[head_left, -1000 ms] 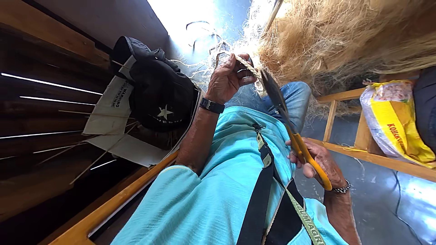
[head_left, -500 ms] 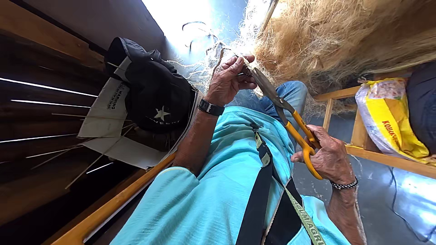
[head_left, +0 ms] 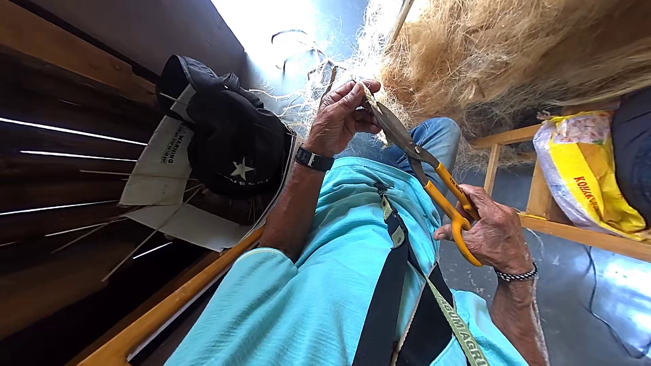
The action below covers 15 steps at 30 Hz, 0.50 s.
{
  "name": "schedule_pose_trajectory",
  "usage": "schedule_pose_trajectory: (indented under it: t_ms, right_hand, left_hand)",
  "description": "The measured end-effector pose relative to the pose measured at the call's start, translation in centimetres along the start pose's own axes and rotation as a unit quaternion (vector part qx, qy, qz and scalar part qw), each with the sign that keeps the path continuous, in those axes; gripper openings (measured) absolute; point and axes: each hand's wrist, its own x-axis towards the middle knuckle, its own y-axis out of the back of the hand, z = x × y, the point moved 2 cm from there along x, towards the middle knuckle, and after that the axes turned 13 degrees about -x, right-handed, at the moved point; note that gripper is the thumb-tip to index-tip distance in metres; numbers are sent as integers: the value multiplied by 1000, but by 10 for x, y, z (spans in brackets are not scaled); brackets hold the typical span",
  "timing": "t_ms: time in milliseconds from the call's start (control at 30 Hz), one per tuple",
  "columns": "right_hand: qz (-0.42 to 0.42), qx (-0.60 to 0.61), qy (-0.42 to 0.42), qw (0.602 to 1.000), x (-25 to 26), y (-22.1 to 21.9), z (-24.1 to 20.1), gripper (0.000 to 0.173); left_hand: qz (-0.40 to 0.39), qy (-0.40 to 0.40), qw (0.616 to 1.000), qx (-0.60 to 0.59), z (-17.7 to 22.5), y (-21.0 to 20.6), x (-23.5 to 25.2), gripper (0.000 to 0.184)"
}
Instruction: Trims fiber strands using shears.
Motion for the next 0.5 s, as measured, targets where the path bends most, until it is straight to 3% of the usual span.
schedule_pose_trajectory:
  t_ms: [500]
  right_hand:
    - [26,-25,6,999,6,-5,-4,89]
  left_hand:
    - [43,5,999,-29,-2,5,-1,23]
